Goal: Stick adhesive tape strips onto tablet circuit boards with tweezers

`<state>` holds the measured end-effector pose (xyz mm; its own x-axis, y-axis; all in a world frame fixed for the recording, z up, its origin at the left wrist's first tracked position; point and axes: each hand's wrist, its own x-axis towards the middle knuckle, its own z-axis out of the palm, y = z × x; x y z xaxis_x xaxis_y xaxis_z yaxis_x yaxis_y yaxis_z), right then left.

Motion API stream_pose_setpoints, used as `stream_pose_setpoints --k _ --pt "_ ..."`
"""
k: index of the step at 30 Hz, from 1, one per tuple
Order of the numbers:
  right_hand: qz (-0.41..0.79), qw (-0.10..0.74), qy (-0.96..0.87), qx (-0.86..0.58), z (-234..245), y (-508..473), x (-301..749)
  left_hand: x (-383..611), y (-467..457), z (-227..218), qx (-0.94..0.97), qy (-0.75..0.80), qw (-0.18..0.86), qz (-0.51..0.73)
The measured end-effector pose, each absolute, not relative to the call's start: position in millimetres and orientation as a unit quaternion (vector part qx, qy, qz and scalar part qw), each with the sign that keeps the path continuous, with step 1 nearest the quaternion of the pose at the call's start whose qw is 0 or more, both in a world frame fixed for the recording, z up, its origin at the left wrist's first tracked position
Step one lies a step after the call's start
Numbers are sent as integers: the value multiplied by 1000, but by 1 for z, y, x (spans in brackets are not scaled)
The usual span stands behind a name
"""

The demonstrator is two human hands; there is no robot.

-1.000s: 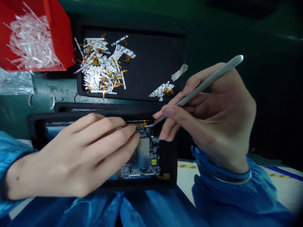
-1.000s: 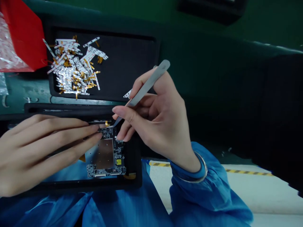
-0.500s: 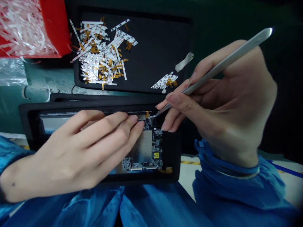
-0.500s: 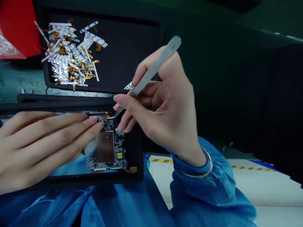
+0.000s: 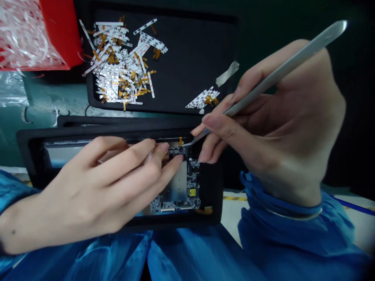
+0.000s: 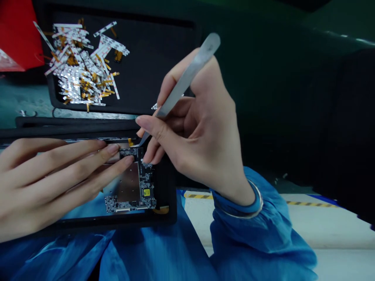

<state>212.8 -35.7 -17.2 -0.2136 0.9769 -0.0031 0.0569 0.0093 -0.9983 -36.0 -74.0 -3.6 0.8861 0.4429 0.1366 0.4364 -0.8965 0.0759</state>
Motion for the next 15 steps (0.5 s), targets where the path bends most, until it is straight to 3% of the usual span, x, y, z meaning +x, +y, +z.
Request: stream_pose_setpoints --k 15 --pt "566 411 -561 -443 -17 -34 217 -34 -70 -2 963 252 45 84"
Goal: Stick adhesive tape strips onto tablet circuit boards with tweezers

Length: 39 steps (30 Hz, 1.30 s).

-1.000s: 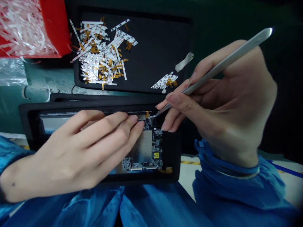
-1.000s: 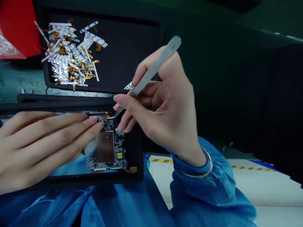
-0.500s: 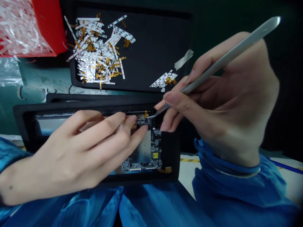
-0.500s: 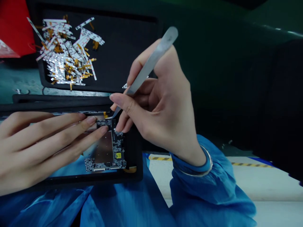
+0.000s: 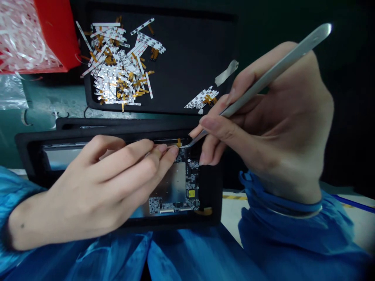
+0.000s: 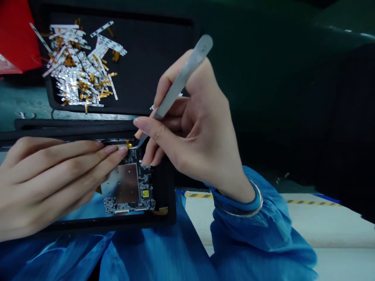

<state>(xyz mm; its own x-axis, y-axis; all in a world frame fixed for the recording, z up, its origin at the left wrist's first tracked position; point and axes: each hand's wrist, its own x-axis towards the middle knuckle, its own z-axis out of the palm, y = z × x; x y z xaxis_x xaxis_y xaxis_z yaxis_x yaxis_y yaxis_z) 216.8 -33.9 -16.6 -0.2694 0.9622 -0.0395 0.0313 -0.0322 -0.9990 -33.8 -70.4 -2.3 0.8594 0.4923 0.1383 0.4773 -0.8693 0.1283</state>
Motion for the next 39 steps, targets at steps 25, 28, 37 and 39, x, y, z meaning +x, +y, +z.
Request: stream_pose_setpoints --k 25,28,37,39 --pt "519 482 -556 -435 -23 -43 218 -32 -66 -8 963 241 65 99" --pt "475 538 -514 -470 -21 -56 228 -33 -68 -7 970 228 31 74" --pt "389 481 -581 -529 -7 -141 265 -42 -53 -1 980 188 24 64" --pt "354 351 -654 -569 -1 -163 258 -41 -41 2 968 218 74 96"
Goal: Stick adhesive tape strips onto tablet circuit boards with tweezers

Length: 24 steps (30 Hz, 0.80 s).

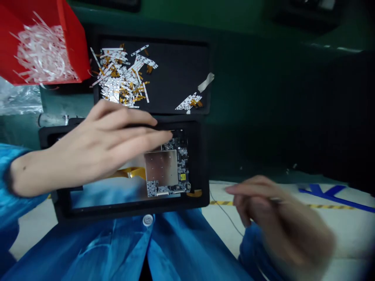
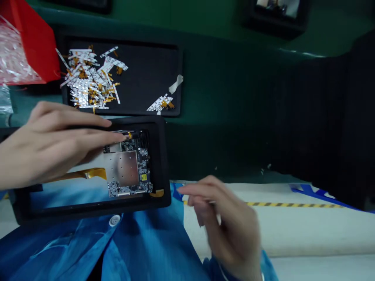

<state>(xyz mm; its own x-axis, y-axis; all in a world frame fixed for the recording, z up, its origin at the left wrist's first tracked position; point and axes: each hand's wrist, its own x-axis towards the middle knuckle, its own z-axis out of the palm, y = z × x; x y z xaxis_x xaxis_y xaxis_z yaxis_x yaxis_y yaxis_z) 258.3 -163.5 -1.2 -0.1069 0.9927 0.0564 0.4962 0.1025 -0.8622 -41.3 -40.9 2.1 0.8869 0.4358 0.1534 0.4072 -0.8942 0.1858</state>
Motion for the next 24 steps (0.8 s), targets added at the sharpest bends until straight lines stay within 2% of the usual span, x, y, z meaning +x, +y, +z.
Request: stream_pose_setpoints --k 3,5,10,14,17,20,24 --pt "255 267 -723 -584 2 -190 240 -32 -32 7 952 262 86 135" --pt "194 261 -741 -588 0 -200 228 -21 -34 8 955 246 96 139" --pt "69 246 -755 -604 -8 -206 211 4 -54 -2 957 171 211 104" --pt "51 294 -729 -616 -18 -204 205 14 -66 -13 965 152 182 115" --pt "121 363 -665 -642 -25 -202 198 18 -69 -17 965 154 164 131" --pt "168 415 -628 -636 -32 -199 193 17 -64 -15 956 161 204 135" --pt "71 409 -704 -577 -37 -195 195 5 -52 -2 937 186 273 110"
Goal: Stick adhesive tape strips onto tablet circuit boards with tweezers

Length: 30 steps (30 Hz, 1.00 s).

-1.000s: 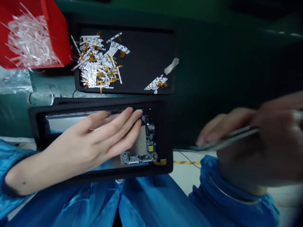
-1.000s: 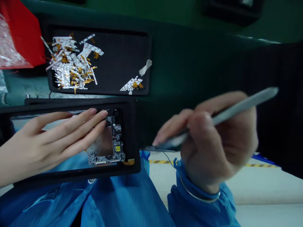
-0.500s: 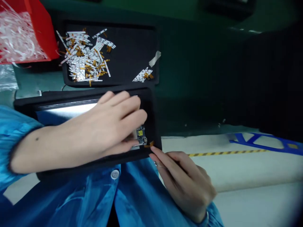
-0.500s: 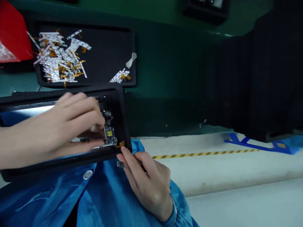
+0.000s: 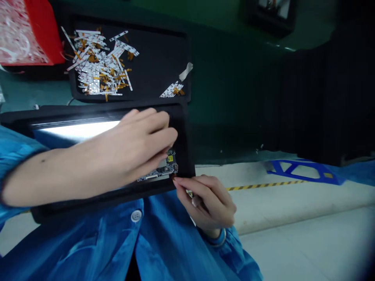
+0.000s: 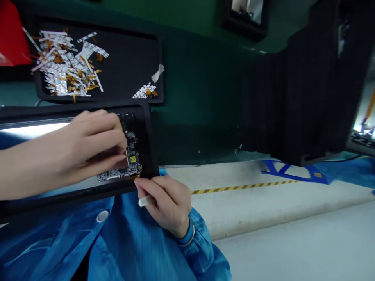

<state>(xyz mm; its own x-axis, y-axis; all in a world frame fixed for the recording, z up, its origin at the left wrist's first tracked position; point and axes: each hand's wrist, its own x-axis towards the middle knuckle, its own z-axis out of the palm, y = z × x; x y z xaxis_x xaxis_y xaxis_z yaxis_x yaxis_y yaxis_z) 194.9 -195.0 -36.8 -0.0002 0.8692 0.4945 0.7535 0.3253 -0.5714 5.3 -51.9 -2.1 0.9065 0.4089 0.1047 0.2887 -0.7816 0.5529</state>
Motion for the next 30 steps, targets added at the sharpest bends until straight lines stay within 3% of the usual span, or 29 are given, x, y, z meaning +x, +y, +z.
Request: stream_pose_setpoints --k 6,19,30 --pt "5 308 -828 -469 -27 -181 209 -16 -53 6 931 216 264 133" --pt "36 219 -843 -489 -6 -183 204 -21 -67 -3 936 178 269 139" --pt "68 226 -837 -493 -8 -176 202 -20 -63 -7 937 143 286 139"
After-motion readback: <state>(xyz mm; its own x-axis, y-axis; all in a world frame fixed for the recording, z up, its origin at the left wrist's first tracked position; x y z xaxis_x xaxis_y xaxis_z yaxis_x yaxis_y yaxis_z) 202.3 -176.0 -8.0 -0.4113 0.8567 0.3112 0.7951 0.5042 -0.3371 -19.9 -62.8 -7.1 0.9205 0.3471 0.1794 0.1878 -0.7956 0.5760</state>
